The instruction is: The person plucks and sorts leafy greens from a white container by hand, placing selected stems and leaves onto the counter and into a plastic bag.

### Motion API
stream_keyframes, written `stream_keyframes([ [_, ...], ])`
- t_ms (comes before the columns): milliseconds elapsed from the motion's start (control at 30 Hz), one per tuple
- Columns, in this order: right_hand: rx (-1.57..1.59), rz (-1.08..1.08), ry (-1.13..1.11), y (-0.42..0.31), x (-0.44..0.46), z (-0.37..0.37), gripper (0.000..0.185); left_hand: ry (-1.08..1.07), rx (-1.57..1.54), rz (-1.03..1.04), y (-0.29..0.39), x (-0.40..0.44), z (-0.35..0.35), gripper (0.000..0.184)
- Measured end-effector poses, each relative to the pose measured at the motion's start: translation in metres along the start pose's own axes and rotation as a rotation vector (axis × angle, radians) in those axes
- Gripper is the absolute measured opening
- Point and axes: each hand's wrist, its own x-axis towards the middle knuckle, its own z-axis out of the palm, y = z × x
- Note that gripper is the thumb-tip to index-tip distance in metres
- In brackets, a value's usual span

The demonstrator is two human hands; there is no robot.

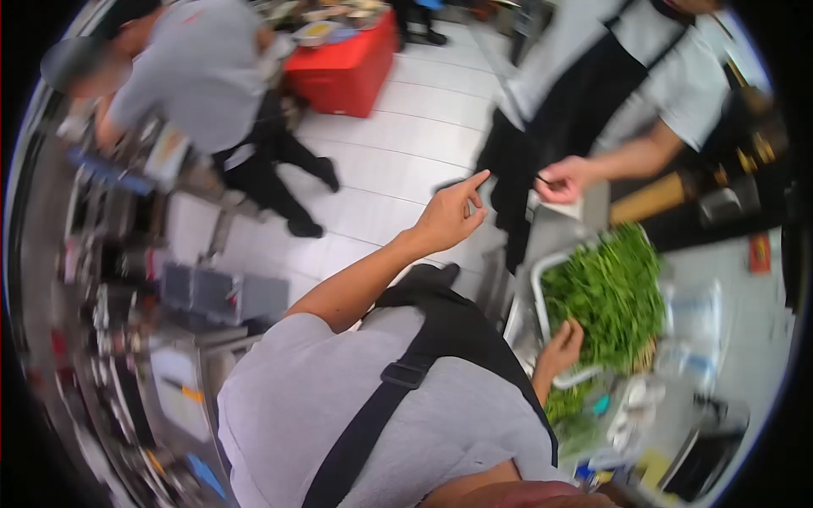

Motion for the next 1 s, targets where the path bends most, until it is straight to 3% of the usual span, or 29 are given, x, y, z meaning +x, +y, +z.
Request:
stream_keyframes([
  [33,0.009,0.027,-0.033,0.006,0.003,-0.001,0.024,0.055,0.080,-0.028,-0.004,-0.011,-0.029,0.078],
  [200,0.230,-0.106,-0.085,-0.017,0.014,0.022,0.025,0.736,0.429,-0.185,0.026,-0.118,-0.189,0.089],
  [267,0.252,-0.110,-0.163,0.045,0.030,0.050,0.031,1.042,0.504,-0.182,0.044,-0.170,-0.252,0.091],
  [333,0.344,-0.116,-0.276,0.025,0.017,0.075,0.031,1.310,0.623,-0.196,0.039,-0.240,-0.326,0.097],
  [400,0.406,-0.124,-0.367,-0.013,0.006,0.072,0.032,1.564,0.680,-0.163,0.085,-0.300,-0.367,0.096],
  [467,0.440,-0.151,-0.453,-0.058,-0.005,0.070,0.033,1.705,0.667,-0.282,0.109,-0.370,-0.430,0.100],
  [500,0.456,-0.166,-0.494,-0.071,-0.010,0.069,0.033,1.783,0.615,-0.244,0.133,-0.395,-0.445,0.101],
  [533,0.585,-0.148,-0.630,-0.077,-0.015,0.078,0.033,1.915,0.495,-0.125,0.142,-0.418,-0.471,0.085],
  [567,0.580,-0.179,-0.648,-0.087,-0.024,0.085,0.032,1.914,0.273,-0.089,0.170,-0.440,-0.487,0.063],
  [600,0.575,-0.206,-0.662,-0.099,-0.036,0.090,0.032,1.940,0.316,-0.137,0.193,-0.459,-0.497,0.047],
  [667,0.483,-0.170,-0.783,-0.122,-0.053,0.096,0.031,2.069,0.968,-0.267,0.156,-0.553,-0.600,0.070],
  [733,0.562,-0.246,-0.769,-0.143,-0.080,0.104,0.031,2.102,0.997,-0.427,0.184,-0.567,-0.607,0.082],
  [800,0.619,-0.384,-0.640,-0.166,-0.115,0.118,0.026,1.964,0.477,-0.501,0.224,-0.567,-0.597,0.087],
  [900,0.606,-0.418,-0.694,-0.192,-0.154,0.129,0.026,1.892,0.504,-0.362,0.212,-0.599,-0.649,0.089],
  [1000,0.670,-0.360,-0.766,-0.203,-0.184,0.136,0.025,1.884,0.393,-0.408,0.215,-0.605,-0.673,0.043],
])
